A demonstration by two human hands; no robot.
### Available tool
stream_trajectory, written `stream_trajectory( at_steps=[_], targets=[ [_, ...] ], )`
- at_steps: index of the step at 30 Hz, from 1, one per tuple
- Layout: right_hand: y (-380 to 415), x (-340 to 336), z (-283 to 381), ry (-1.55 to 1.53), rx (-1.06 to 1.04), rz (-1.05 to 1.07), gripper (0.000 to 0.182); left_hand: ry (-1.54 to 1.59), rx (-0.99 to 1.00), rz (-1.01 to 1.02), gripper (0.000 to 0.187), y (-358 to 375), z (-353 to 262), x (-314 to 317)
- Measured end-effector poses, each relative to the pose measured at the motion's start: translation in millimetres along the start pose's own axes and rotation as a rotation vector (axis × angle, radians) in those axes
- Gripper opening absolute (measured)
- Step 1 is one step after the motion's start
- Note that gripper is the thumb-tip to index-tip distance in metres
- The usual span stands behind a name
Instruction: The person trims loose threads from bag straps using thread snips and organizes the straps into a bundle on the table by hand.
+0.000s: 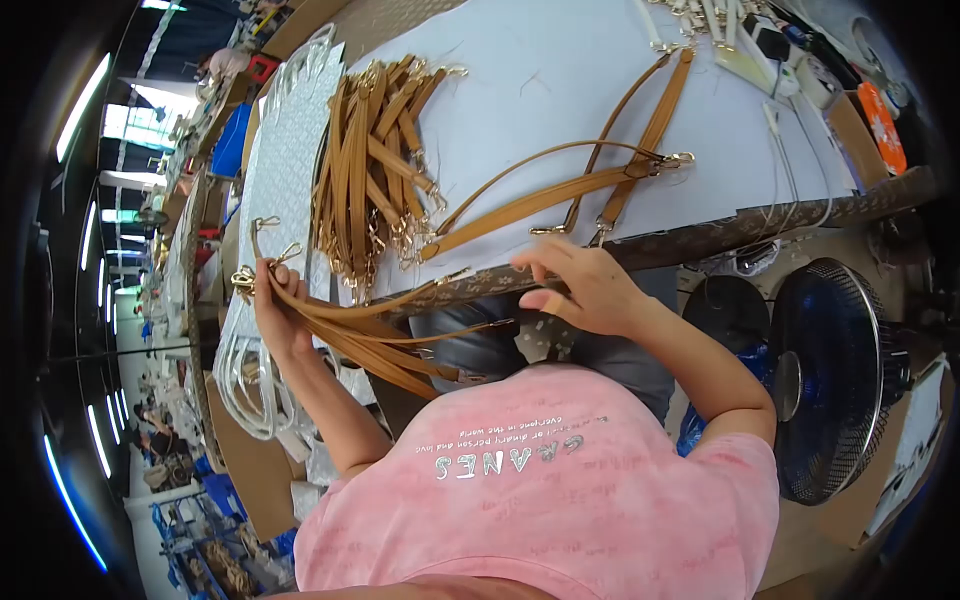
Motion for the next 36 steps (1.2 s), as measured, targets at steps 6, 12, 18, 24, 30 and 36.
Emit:
stream_trajectory(
  at_steps=[6, 12, 18, 24, 30, 36],
  targets=[
    [-14.4, 16.5, 9.4, 0.333, -0.326, -0.146, 0.031, -0.041, -0.054, -0.106, 0.018, 17.5, 2.7, 5.5],
    [-19.9, 36.6, -9.0, 0.503, -0.227, 0.01, 0.033, 0.033, 0.019, -0.06, 0.02, 19.2, -13.8, 9.5],
    [-3.3, 19.5, 1.4, 0.328, -0.209, 0.007, 0.035, -0.308, 0.38, -0.015, 0.022, 28.8, -68.0, 69.2],
    [39.9, 11.5, -3.3, 0.082, 0.045, 0.085, 0.035, -1.043, 0.621, 0.695, 0.034, 49.9, 16.7, 256.5],
    [67.0, -21.5, -1.4, -0.1, 0.023, -0.008, 0.035, -1.166, 0.493, 0.933, 0.041, 37.2, 65.7, 304.3],
    [63.0, -95.9, 9.3, -0.604, -0.003, -0.438, 0.031, -0.48, 0.194, 0.829, 0.036, -6.4, -38.2, 266.8]
  ],
)
Point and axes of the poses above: each hand's wrist, its own y-axis away from the middle knuckle, its own x-axis out of the palm, z = x × y, the point moved 5 cm from there along -y, towards the middle knuckle, and after that the axes turned 12 degrees about -y, right-handed, at the moved point
